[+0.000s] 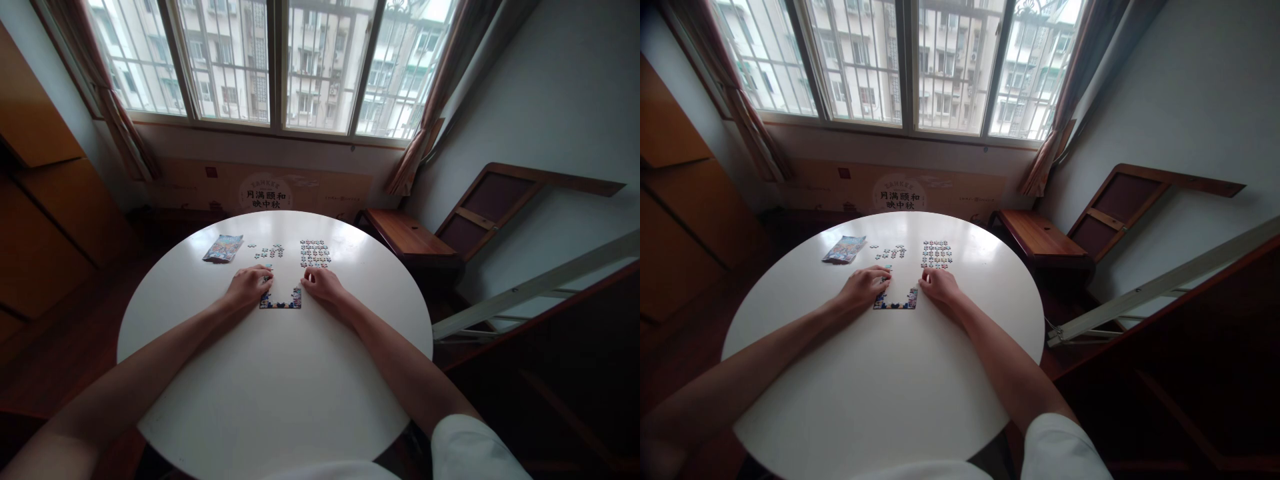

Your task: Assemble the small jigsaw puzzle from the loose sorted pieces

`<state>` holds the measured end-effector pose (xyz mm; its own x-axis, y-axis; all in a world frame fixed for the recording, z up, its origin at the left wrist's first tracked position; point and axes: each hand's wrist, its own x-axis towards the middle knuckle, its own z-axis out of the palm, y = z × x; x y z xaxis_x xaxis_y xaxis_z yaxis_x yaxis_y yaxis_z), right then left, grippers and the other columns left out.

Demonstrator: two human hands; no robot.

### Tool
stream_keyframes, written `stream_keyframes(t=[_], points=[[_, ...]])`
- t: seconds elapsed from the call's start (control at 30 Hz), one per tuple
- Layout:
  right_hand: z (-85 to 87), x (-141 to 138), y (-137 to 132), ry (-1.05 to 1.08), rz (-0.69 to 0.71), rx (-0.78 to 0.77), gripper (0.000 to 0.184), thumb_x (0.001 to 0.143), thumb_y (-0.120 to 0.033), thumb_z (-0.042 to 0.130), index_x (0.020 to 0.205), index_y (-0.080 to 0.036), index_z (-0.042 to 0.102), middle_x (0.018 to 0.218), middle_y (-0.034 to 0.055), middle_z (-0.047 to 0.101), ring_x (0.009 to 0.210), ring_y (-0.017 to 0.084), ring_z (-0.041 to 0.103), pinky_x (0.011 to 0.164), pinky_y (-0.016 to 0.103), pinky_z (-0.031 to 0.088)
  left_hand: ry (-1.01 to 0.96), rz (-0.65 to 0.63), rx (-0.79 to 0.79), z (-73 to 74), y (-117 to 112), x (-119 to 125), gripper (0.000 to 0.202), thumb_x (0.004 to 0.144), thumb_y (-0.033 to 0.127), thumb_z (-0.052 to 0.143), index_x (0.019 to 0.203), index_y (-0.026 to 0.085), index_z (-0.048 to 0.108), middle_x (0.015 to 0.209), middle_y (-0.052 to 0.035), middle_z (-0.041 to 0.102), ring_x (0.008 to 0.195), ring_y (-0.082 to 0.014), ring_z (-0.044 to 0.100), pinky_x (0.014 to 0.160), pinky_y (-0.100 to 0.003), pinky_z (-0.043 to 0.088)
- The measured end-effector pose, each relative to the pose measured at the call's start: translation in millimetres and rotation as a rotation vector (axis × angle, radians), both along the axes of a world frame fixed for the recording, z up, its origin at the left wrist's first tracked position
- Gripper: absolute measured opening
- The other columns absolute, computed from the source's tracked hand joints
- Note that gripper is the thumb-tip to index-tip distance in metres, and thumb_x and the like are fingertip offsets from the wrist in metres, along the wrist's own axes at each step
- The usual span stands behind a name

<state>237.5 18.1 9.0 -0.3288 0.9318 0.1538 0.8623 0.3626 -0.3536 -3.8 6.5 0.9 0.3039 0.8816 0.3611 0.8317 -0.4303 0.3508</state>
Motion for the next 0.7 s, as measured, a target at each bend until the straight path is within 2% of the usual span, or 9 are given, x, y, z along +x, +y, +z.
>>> stream_keyframes(t=[0.33, 0.7], points=[[-1.3, 0.0, 0.6, -0.006, -0.001, 0.012, 0.020, 0.084, -0.037, 0.053, 0.087, -0.022, 0.065, 0.078, 0.0025, 0.067, 0.069, 0.015, 0.056, 0.059, 0.023, 0.033, 0.012, -0.006, 0.003, -2.3, 2.2, -1.6, 0.029, 0.078, 0.026, 0.049, 0.097, 0.028, 0.071, 0.115, 0.0014, 0.066, 0.102, -0.0228, 0.062, 0.095, -0.035, 0.044], [-3.3, 0.5, 1.8, 0.010, 0.003, 0.017, 0.018, 0.084, -0.036, 0.053, 0.084, -0.021, 0.063, 0.076, 0.0019, 0.065, 0.066, 0.014, 0.053, 0.058, 0.023, 0.030, 0.016, 0.002, 0.005, -3.2, 2.7, -1.2, 0.029, 0.078, 0.027, 0.049, 0.096, 0.028, 0.071, 0.115, 0.0014, 0.066, 0.102, -0.0223, 0.062, 0.094, -0.034, 0.043]])
